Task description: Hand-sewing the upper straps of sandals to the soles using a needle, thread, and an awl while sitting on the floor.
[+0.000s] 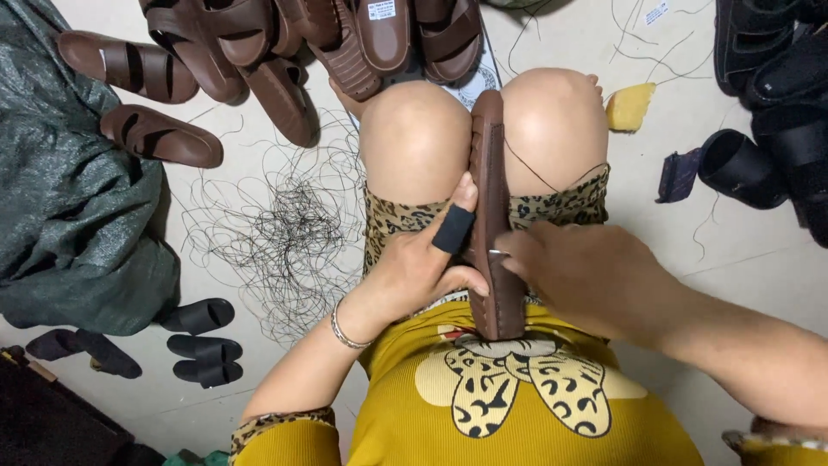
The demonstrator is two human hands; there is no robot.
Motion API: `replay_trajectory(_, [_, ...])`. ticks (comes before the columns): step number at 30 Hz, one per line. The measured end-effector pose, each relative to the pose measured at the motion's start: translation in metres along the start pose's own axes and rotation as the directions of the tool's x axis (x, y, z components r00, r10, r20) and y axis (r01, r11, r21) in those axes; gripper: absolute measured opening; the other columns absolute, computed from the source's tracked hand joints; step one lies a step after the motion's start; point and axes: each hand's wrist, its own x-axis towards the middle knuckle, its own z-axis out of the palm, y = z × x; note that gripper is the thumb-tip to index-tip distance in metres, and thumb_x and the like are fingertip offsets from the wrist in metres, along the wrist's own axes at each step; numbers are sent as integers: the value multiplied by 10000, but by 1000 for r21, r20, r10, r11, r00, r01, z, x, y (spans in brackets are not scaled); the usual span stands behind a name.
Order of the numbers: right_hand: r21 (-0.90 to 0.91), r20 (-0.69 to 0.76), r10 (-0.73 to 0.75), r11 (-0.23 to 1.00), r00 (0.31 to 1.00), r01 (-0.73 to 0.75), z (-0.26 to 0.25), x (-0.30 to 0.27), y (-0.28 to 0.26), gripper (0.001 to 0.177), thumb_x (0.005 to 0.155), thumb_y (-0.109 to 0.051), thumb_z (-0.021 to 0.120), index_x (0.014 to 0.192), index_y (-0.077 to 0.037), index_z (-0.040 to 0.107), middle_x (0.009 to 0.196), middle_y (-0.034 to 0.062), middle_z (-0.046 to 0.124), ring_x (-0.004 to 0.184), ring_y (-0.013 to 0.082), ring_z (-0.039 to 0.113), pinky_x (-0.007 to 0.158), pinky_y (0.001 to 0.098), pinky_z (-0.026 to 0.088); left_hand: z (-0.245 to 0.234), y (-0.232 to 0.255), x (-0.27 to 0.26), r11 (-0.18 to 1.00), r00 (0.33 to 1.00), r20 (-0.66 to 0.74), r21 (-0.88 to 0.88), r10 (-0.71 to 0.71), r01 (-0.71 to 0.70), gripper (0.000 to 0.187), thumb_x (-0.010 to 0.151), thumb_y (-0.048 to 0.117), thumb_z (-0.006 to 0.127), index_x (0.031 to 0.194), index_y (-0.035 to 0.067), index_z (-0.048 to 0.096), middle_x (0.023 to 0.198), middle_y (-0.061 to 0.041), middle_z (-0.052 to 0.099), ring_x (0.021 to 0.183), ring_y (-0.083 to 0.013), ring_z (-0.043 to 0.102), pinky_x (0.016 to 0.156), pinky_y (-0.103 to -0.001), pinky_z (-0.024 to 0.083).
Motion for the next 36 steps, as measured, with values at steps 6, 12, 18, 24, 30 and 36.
replay_trajectory(6, [291, 192, 161, 933, 968, -213, -15, 5, 3, 368, 1002, -494, 355, 1286, -314, 502, 1037, -80, 740, 774, 277, 739, 512, 475, 527, 18, 4, -4, 984, 895, -410, 106, 175, -144, 989, 873, 649, 608, 1532, -20, 296, 1409, -248, 573, 1297, -362, 651, 928, -372, 694])
replay_trajectory(12, [436, 78, 135, 886, 988, -155, 17, -11, 17, 427, 976, -518, 390, 1307, -280, 520, 979, -39, 777, 736, 284, 762, 497, 468, 528, -20, 14, -19, 48, 996, 82, -995, -28, 83, 250, 1004, 39, 692, 1215, -89, 654, 1021, -137, 699, 893, -144, 737, 638, -170, 595])
replay_trajectory(18, [354, -193, 113, 935, 975, -39, -10, -15, 6, 385, 1020, -396, 476, 1288, -178, 645, 521, 67, 654, 412, 230, 671, 374, 308, 502, -17, 49, 10, 748, 958, 98, -605, -268, 271, 120, 974, 43, 604, 1007, -69, 629, 746, -117, 634, 578, -248, 667, 491, -336, 551])
replay_trajectory(24, [345, 218, 488, 772, 845, -534, -31, -63, 57, 473, 913, -392, 611, 1381, -375, 676, 1190, 3, 793, 1096, 224, 766, 825, 398, 658, -33, 43, 1, 839, 840, -320, -481, -438, 254, 74, 899, 136, 763, 880, 80, 718, 783, -95, 729, 724, -228, 706, 687, -360, 571])
replay_trajectory(30, [948, -96, 242, 319, 965, 15, 0, -15, 25, 152, 854, -238, 769, 888, -117, 853, 747, 119, 799, 661, 247, 740, 670, 390, 572, -3, 55, 2, 960, 914, -329, 223, 238, -169, 220, 827, 138, 764, 638, 153, 652, 741, -16, 576, 645, -199, 617, 611, -298, 532])
replay_trajectory(36, [899, -306, 227, 389, 924, 202, 17, -7, 36, 207, 904, -177, 750, 736, -57, 769, 897, 70, 749, 739, 165, 614, 710, 335, 499, 28, 71, 35, 817, 900, -202, 527, 387, -233, 261, 722, 0, 650, 576, 148, 493, 647, -66, 374, 460, -230, 426, 401, -355, 326])
